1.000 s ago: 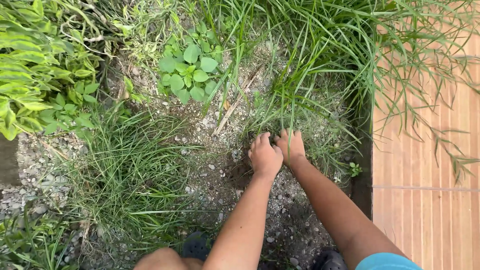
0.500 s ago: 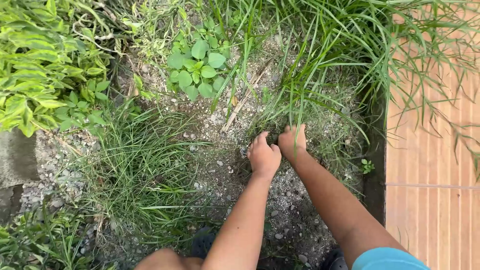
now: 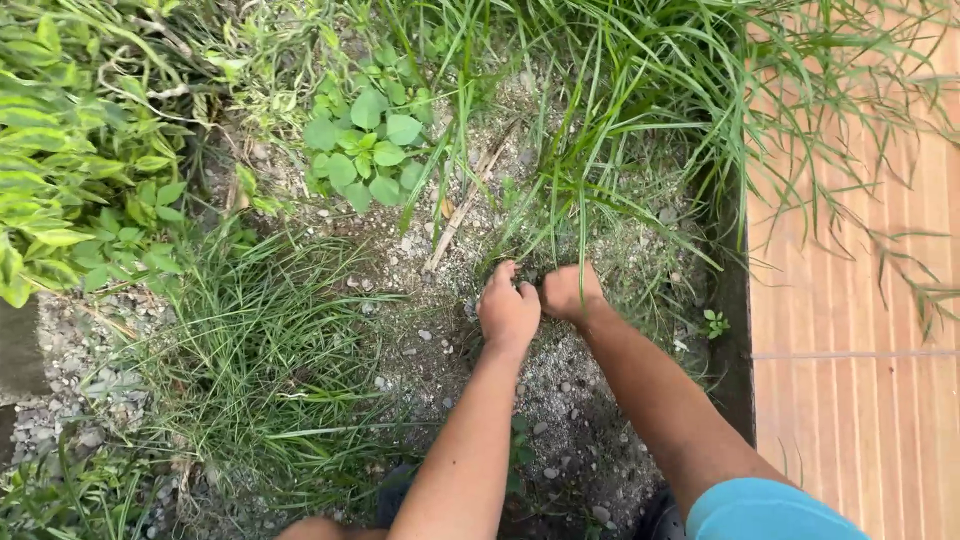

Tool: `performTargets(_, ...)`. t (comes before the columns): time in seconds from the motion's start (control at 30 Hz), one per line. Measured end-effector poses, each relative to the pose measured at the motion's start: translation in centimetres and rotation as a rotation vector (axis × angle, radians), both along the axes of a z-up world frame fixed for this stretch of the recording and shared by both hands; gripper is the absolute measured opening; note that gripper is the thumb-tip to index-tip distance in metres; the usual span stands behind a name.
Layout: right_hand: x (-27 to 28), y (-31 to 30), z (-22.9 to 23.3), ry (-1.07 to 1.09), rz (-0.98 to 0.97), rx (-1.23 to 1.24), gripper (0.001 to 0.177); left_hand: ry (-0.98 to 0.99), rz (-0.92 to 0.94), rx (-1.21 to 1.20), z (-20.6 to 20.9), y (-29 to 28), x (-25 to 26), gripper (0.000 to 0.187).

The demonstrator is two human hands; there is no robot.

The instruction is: The recorder is removing weeds from a garden bed by hand.

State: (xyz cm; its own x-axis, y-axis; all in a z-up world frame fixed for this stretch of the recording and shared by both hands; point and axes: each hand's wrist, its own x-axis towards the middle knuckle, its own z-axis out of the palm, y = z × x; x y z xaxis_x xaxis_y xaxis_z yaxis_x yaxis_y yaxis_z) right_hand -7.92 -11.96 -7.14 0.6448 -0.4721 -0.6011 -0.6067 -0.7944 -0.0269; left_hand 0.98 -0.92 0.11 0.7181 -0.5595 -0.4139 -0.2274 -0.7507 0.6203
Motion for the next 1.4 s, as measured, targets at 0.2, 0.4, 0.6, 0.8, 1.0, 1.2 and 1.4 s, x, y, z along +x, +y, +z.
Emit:
performTargets(0.2, -2.0, -2.5, 2.3, -0.013, -0.296, 0.18, 0.045, -0.028, 0.034, -0.064, -3.2, -0.2, -0.8, 0.048)
performTargets(0.4, -3.9, -1.9, 3.9, -0.154, -0.23, -0.112, 0.061, -0.044, -0.061, 0.005, -1.5, -0.4, -1.7, 0.048)
performTargets(0.6, -2.7, -1.4, 6.1, 0.133, -0.2, -0.219, 0.039, -0.066, -0.086, 0.006, -0.8, -0.3, -2.4, 0.046)
performTargets(0.8, -3.3, -0.9, -1.9, -0.056, -0.429, 0.03, 0.033, -0.076, -0.059, 0.004, -0.5, 0.4, -2.0, 0.045)
performTargets(1.0, -1.3, -0.3, 1.6, -0.039, -0.78, 0.164, 0.04, -0.083, -0.06, -0.016, -1.1, 0.8, -0.8, 0.046)
performTargets(1.2, -3.1, -0.3, -4.0, 0.067, -0.551, 0.125, 0.035, -0.047, -0.037, -0.053, -2.1, 1.9, -0.3, 0.048)
performTargets(1.4, -5.6, -1.2, -7.4, -0.176, -0.583, 0.304, 0.046, -0.024, -0.042, -0.006, -2.2, 1.4, 0.4, 0.043)
